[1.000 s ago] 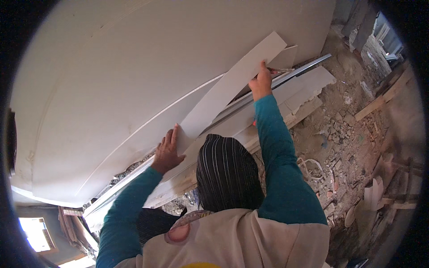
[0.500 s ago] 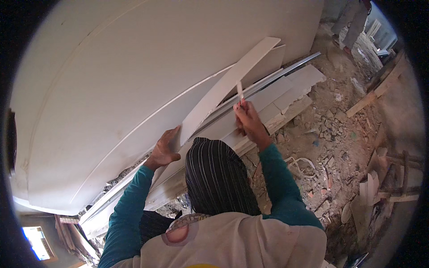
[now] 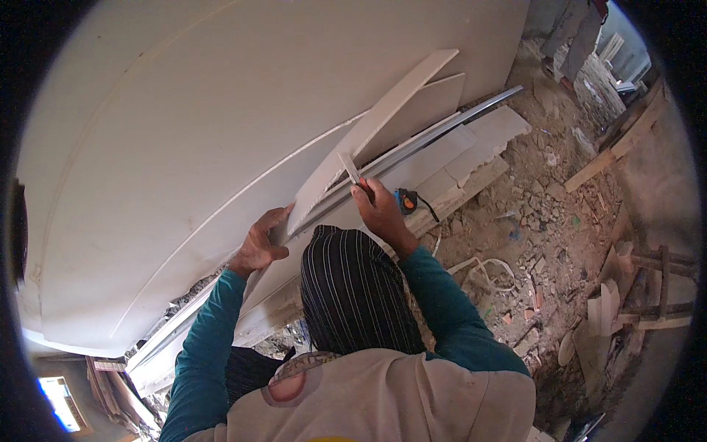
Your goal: The person measures white panels using a tape measure and cuts them with a utility knife before fitting the panels into metal tracks on a ceiling structure.
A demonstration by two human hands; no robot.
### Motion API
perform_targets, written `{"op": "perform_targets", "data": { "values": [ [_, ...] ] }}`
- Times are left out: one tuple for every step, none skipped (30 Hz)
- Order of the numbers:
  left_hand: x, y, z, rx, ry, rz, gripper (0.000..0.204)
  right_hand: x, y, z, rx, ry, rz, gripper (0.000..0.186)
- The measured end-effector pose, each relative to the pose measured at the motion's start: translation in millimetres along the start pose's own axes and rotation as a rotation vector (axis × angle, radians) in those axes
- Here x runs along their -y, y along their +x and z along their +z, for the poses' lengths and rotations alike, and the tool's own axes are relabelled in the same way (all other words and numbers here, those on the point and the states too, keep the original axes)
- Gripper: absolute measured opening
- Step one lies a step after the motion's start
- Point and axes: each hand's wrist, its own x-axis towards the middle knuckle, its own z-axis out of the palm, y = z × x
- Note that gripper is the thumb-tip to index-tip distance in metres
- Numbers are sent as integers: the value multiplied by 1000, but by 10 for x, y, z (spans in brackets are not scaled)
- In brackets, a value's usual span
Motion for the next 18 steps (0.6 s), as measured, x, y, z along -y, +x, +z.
{"op": "perform_targets", "data": {
  "values": [
    [-7, 4, -6, 0, -7, -2, 99, -23, 3, 24, 0, 0, 2, 29],
    [-18, 6, -11, 1, -9, -4, 99, -18, 3, 57, -33, -6, 37, 28],
    [-31, 12, -16, -1, -36, -8, 99, -18, -1, 74, -66, -12, 71, 28],
    [-35, 13, -13, -3, -63, -11, 99, -45, -30, 80, -66, -13, 74, 28],
    [-29, 10, -18, -2, -61, -13, 99, -69, -68, 102, -15, -26, 45, 27],
    [-20, 6, -21, 8, -67, -12, 99, -85, -88, 114, 35, -39, 16, 27],
    [-16, 5, -28, 18, -73, -12, 99, -93, -88, 111, 35, -38, 16, 27],
    [-13, 10, -33, 18, -73, -11, 99, -62, -85, 105, 25, -67, -16, 27],
    [-17, 14, -43, 30, -44, -5, 98, -45, -79, 105, 14, -97, -48, 27],
    [-26, 19, -57, 43, -15, 0, 97, -46, -53, 129, 14, -96, -49, 27],
    [-59, 37, -42, 44, -19, 0, 97, -52, -33, 156, -52, -91, -67, 27],
    [-111, 71, -30, 35, -80, 4, 97, -50, -25, 174, -119, -86, -84, 27],
    [-144, 94, -18, 26, -142, 7, 97, -39, -38, 169, -118, -89, -81, 27],
    [-155, 94, -29, 27, -141, 5, 97, 21, -48, 178, -92, -101, -73, 24],
    [-161, 95, -35, 32, -146, -14, 97, 49, -61, 184, -67, -113, -65, 22],
    [-158, 95, -34, 37, -152, -33, 97, -37, -81, 178, -67, -112, -62, 22],
    [-126, 105, -39, 36, -150, -28, 97, -91, -76, 162, -25, -82, -13, 22],
    [-65, 106, -31, 58, -139, -17, 96, -139, -68, 151, 16, -53, 35, 25]
  ]
}}
